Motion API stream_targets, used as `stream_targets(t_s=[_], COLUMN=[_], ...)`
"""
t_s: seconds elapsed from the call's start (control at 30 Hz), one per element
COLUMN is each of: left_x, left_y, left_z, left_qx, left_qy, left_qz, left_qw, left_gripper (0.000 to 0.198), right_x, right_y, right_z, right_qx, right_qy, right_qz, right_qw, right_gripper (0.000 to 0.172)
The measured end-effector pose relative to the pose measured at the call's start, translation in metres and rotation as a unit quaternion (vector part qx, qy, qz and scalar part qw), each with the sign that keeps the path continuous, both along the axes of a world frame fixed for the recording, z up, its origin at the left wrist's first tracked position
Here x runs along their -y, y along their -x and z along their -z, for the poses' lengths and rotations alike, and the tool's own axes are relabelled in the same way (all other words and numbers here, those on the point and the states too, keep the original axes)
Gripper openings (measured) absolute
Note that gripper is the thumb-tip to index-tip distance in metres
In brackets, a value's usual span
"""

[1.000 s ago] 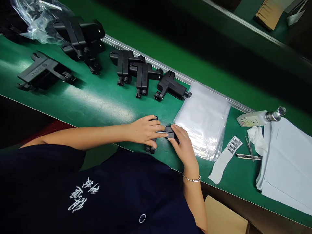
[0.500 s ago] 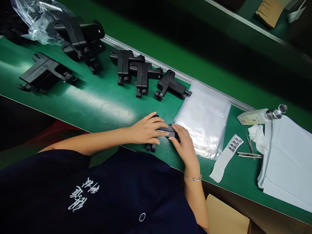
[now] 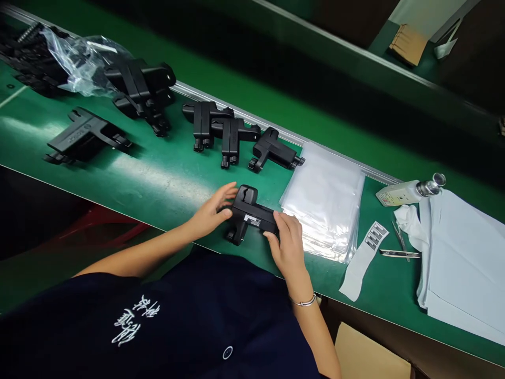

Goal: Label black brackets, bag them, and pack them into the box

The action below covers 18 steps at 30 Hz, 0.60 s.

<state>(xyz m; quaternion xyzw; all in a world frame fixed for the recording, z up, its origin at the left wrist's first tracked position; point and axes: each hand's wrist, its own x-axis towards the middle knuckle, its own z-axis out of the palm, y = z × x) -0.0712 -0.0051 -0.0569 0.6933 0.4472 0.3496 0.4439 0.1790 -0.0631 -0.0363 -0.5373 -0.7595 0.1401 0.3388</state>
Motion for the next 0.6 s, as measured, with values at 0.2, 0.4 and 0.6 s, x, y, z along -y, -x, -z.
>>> stream_targets(t_s=[0.2, 0.4, 0.6], left_x=[-0.005, -0.019, -0.059], left_y=[-0.029, -0.062, -0.127], left_z=[-0.025, -0.078, -0.06], left_qx=[0.068, -0.068, -0.088], left_qy=[0.074, -0.004, -0.056], left_qz=[0.031, 0.187, 0.245], left_qw=[0.995, 0.98, 0.964], left_gripper=[0.063, 0.068, 0.038], right_x=[0.013, 0.029, 0.066], right_y=[-0.01, -0.05, -0.073], right_z=[-0.017, -0.023, 0.005], right_qx=[-0.097, -0.217, -0.504], right_qy=[0.042, 0.296, 0.279], right_qz=[0.064, 0.022, 0.13], right_qw=[0.992, 0.93, 0.807], right_gripper=[0.056, 0.059, 0.057])
